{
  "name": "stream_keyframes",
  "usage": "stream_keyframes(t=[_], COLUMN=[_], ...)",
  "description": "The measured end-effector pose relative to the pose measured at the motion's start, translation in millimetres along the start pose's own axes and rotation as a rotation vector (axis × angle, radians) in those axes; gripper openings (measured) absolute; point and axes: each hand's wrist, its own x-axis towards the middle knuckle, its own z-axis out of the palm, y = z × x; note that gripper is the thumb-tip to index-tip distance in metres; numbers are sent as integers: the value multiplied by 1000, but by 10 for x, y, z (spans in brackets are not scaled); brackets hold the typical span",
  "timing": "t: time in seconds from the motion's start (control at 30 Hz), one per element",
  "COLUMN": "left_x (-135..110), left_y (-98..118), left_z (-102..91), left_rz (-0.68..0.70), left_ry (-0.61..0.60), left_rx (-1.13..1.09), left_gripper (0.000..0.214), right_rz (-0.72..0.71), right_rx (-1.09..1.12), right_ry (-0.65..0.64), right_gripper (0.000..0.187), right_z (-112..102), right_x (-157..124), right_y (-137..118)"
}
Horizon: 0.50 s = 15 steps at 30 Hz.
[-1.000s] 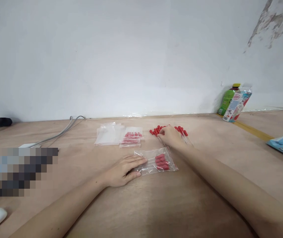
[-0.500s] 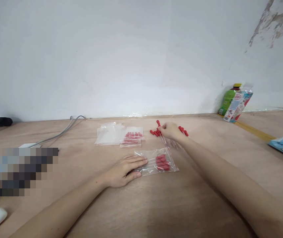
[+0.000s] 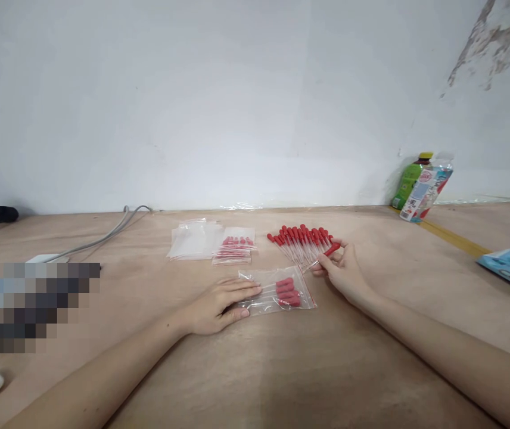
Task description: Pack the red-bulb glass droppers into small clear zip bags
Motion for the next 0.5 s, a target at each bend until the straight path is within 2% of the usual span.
stream_keyframes(t=[0.2, 0.4, 0.5], left_x=[-3, -27, -38], left_y=[6, -2, -3], left_z=[-1, 19, 27], left_rz=[13, -21, -34], left_ry=[15, 21, 22], left_rx=[-21, -1, 4], left_gripper=[45, 51, 55], right_rz=[123, 115, 136], right_rx=[166, -44, -68], right_ry=[-80, -273, -379], right_gripper=[37, 30, 32], right_z=[109, 64, 44], right_x=[-111, -173, -175], right_y=[25, -63, -98])
